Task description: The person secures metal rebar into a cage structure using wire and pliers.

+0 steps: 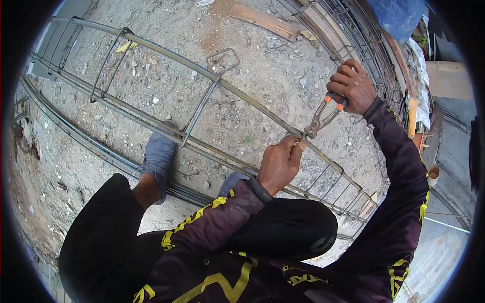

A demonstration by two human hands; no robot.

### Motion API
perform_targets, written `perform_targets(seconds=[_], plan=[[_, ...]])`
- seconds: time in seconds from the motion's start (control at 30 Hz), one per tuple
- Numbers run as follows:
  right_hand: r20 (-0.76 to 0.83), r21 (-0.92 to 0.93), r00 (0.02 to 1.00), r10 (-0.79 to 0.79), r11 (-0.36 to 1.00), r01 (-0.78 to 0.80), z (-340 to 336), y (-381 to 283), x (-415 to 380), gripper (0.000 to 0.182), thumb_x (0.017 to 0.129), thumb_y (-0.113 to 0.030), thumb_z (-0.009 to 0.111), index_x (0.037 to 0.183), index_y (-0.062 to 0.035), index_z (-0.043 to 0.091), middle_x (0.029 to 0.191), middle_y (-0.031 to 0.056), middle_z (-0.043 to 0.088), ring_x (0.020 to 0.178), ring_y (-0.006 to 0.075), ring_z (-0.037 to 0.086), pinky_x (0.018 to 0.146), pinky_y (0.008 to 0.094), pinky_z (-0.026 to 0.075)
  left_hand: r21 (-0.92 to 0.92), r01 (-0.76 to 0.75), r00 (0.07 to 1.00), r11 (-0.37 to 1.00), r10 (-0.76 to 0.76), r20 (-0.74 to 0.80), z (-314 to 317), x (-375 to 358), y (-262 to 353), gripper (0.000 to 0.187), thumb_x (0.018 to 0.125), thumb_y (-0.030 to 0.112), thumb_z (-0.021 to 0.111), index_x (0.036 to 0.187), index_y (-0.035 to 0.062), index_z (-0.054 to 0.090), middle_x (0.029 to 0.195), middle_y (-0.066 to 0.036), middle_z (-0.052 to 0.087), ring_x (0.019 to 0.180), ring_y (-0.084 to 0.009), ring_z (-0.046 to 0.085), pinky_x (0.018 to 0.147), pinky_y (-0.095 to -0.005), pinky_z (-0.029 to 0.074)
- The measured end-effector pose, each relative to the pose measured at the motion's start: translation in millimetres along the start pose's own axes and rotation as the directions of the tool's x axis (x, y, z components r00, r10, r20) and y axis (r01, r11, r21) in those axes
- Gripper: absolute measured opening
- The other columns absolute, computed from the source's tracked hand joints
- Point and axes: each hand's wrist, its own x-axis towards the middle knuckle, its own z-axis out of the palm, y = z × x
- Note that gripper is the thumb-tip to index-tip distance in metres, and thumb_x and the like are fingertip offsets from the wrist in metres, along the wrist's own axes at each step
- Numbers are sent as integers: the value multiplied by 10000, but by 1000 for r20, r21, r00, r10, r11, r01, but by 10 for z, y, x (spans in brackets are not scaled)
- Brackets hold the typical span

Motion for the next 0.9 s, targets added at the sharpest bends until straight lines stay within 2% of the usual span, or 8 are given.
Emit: perform_targets(seconds=[0.13, 0.23, 0.47, 0.67, 0.7, 0.8, 0.83, 0.9], plan=[[-245, 242, 968, -55, 963, 116, 484, 23, 480, 254, 607, -128, 785, 825, -127, 655, 907, 3, 652, 986, 235, 601, 1026, 434, 406, 28, 16, 1000, 999, -15, -18, -2, -41, 38, 200, 957, 145, 630, 989, -50, 604, 527, -97, 473, 439, -119, 422, 437, -338, 323], [-211, 558, 971, -108, 803, 210, 947, -70, 796, 162, 702, -171, 769, 792, -107, 650, 885, 25, 652, 967, 272, 609, 971, 429, 414, 23, 33, 999, 999, -32, -33, -48, -76, -2, 184, 935, 109, 655, 992, -49, 580, 530, -103, 476, 431, -124, 419, 431, -337, 315], [-14, 748, 970, 243, 646, -151, 1421, -402, 117, 172, 751, -209, 763, 780, -92, 639, 768, 26, 608, 818, 246, 607, 847, 371, 390, 53, 5, 1000, 999, -4, -27, -40, -38, 74, 186, 944, 133, 658, 1000, -36, 603, 557, -112, 555, 444, -181, 527, 444, -345, 383], [-59, 741, 971, 233, 662, -114, 1431, -382, 171, 157, 717, -190, 740, 766, -99, 622, 741, 22, 593, 742, 245, 573, 790, 360, 367, 238, -54, 998, 970, 59, -15, 0, -111, -16, 203, 988, 175, 598, 1021, -24, 622, 604, -134, 620, 532, -272, 651, 489, -365, 459], [-36, 749, 968, 248, 648, -139, 1378, -379, 158, 140, 642, -151, 707, 748, -107, 626, 736, 28, 602, 735, 242, 576, 782, 356, 369, 253, -69, 997, 965, 73, -8, 16, -125, -13, 207, 991, 180, 596, 1025, -23, 624, 610, -135, 627, 543, -281, 658, 494, -368, 466], [32, 583, 976, 217, 789, -195, 1072, -146, 69, 149, 571, -128, 670, 717, -117, 639, 704, 46, 607, 712, 259, 581, 780, 370, 379, 305, -94, 995, 948, 97, 5, 11, -66, -38, 218, 996, 188, 588, 1039, -22, 630, 611, -132, 633, 555, -288, 669, 501, -370, 479], [77, 494, 981, 176, 848, -191, 960, -48, 45, 189, 521, -120, 670, 709, -103, 660, 690, 68, 629, 668, 302, 594, 683, 403, 412, 316, -91, 996, 944, 91, 16, 27, -81, -50, 221, 998, 190, 586, 1043, -22, 632, 608, -130, 633, 556, -287, 671, 502, -370, 482], [402, 354, 906, 135, 889, -289, 658, 58, 39, 221, 499, -116, 688, 714, -65, 668, 595, 93, 612, 592, 338, 603, 547, 463, 423, 328, -93, 996, 940, 90, 25, 31, -68, -97, 229, 1001, 195, 579, 1037, -24, 636, 601, -128, 629, 550, -285, 668, 502, -370, 481]])
